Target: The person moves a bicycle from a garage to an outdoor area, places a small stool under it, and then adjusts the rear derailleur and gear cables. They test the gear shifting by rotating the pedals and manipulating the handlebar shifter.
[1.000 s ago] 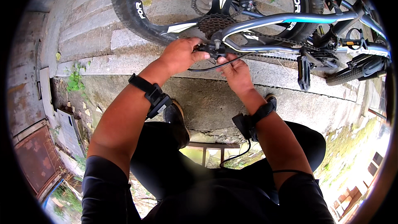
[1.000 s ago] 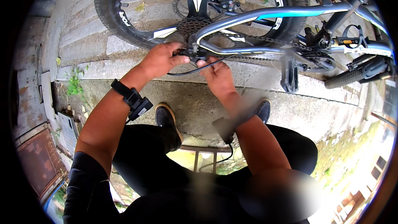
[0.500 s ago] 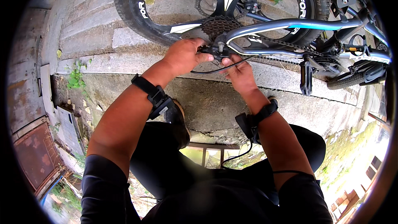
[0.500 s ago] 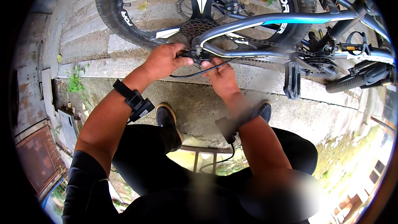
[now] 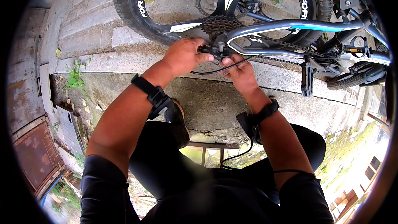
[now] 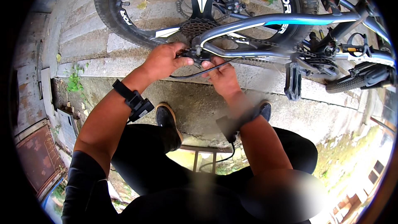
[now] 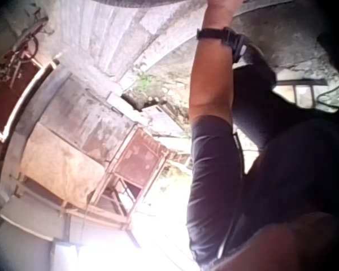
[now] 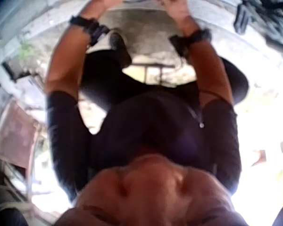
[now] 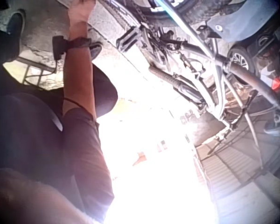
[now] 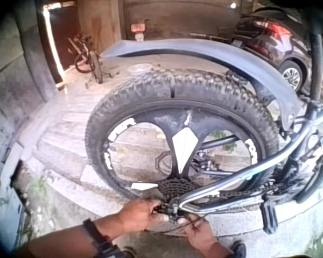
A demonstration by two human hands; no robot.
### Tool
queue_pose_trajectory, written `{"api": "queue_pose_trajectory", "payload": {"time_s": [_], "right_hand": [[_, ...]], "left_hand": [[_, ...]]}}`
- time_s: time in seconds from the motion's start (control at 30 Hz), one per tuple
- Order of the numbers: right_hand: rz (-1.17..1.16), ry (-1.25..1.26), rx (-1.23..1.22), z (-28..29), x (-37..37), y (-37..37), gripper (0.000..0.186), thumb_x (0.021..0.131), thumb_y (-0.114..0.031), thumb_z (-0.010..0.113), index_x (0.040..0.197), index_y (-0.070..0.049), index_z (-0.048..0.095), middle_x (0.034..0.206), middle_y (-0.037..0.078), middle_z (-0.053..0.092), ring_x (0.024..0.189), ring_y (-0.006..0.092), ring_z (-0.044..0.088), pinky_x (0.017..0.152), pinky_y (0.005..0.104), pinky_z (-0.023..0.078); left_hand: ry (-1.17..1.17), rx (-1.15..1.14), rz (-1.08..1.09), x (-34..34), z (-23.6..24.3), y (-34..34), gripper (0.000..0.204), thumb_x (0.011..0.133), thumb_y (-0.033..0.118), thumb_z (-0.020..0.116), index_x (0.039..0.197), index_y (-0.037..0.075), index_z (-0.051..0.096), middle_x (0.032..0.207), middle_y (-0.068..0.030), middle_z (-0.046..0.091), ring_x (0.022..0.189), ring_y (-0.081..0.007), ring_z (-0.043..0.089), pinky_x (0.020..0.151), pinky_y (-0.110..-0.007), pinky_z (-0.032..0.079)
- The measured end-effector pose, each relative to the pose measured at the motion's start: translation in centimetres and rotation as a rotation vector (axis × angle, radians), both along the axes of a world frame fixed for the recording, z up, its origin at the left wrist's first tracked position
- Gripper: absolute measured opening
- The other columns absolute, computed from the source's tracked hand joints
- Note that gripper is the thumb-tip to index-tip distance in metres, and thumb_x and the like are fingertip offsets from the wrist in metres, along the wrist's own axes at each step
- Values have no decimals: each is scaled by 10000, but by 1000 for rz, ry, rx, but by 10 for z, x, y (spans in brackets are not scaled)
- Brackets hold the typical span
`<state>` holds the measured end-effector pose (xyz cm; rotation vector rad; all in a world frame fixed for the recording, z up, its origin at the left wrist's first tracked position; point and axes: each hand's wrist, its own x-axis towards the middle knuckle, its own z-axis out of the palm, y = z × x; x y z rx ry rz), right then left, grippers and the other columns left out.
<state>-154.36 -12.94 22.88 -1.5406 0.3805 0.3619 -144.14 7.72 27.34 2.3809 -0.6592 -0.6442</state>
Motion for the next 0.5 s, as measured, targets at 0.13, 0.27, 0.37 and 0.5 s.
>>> {"api": "queue_pose_trajectory", "payload": {"time_s": [0.13, 0.27, 0.37, 0.5], "right_hand": [[-13, 27, 8, 1, -1, -1, 410, 963, -420, 669, 1195, -85, 625, 961, -17, 671, 787, 95, 672, 650, 252, 520], [23, 37, 50, 6, 1, -1, 462, 964, -459, 655, 1213, -73, 609, 1008, 21, 678, 828, 128, 690, 667, 247, 526], [2, 68, 144, 9, 0, 5, 488, 962, -474, 651, 1233, -71, 598, 1033, 39, 679, 864, 151, 698, 688, 256, 540], [-29, 94, 277, 10, 2, 6, 448, 953, -444, 679, 1181, -68, 596, 1034, 28, 676, 805, 152, 702, 660, 259, 547]], "left_hand": [[-12, 20, 0, -1, 1, -2, 515, 839, 392, 772, 1193, 34, 661, 1037, -185, 698, 941, -343, 679, 810, -407, 528], [38, -25, -7, 1, 5, -1, 523, 851, 382, 769, 1213, 24, 649, 1064, -196, 699, 964, -336, 684, 833, -399, 531], [114, -55, 5, 2, 6, 0, 539, 867, 374, 759, 1238, 5, 628, 1068, -206, 701, 977, -325, 688, 846, -394, 531], [153, -101, 2, 3, -3, -2, 569, 868, 372, 763, 1256, -15, 606, 1040, -208, 703, 967, -303, 693, 839, -386, 530]]}}
